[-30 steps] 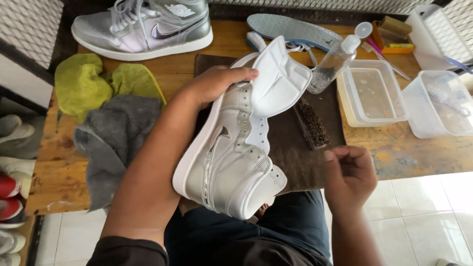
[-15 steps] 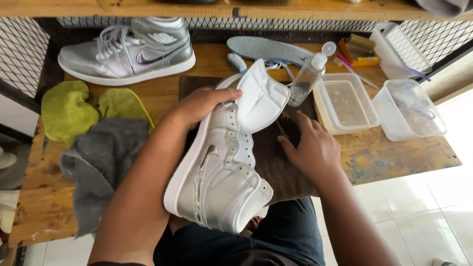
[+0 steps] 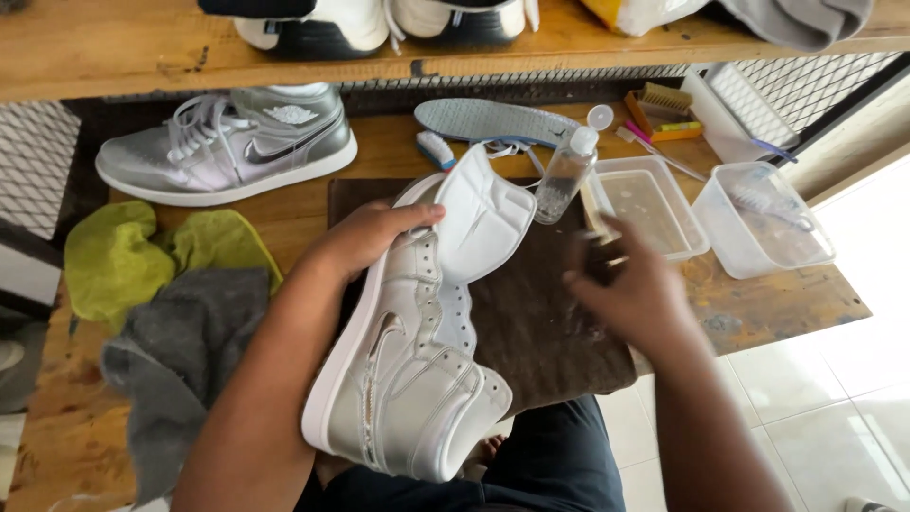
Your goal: The person is manually cleaning a white high-top sneaker at a workstation, using a brush to scrub the interior and exterior surfaces and a cloth to wipe away dirt.
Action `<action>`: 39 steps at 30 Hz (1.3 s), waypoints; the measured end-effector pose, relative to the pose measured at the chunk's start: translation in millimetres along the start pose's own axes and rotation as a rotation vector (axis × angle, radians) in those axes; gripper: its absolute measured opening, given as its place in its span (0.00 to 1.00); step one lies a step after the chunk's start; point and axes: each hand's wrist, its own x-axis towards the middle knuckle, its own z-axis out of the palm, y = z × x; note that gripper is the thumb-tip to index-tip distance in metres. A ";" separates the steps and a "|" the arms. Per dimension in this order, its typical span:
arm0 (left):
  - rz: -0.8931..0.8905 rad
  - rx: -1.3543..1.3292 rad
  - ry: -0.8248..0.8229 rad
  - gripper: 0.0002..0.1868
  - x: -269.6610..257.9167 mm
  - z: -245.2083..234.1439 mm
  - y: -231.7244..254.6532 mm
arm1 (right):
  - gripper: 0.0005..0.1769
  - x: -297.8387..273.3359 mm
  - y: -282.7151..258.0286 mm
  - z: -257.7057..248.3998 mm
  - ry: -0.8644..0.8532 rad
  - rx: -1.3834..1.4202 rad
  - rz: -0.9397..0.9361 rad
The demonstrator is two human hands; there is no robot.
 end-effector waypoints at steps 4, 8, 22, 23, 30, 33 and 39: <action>-0.058 0.026 -0.053 0.22 -7.8 0.0 16.4 | 0.25 11.8 17.4 -39.3 0.388 0.401 0.097; -0.057 0.077 -0.001 0.21 -8.4 0.3 18.8 | 0.19 38.6 71.4 -38.6 0.666 0.666 -0.040; -0.036 -0.099 0.024 0.34 14.3 3.2 -7.7 | 0.18 82.6 134.4 18.9 0.984 0.075 -0.374; -0.038 -0.099 0.025 0.34 14.4 2.7 -7.5 | 0.18 84.4 136.7 22.0 0.982 0.076 -0.373; -0.044 -0.109 0.034 0.33 26.7 -1.7 -20.0 | 0.19 82.4 136.0 26.4 0.826 0.242 -0.162; -0.047 -0.111 0.048 0.32 29.5 -3.7 -25.1 | 0.19 78.0 130.9 23.7 0.751 0.264 -0.062; -0.066 -0.109 0.071 0.30 15.3 2.8 -4.9 | 0.17 74.4 122.0 11.2 0.597 0.269 0.083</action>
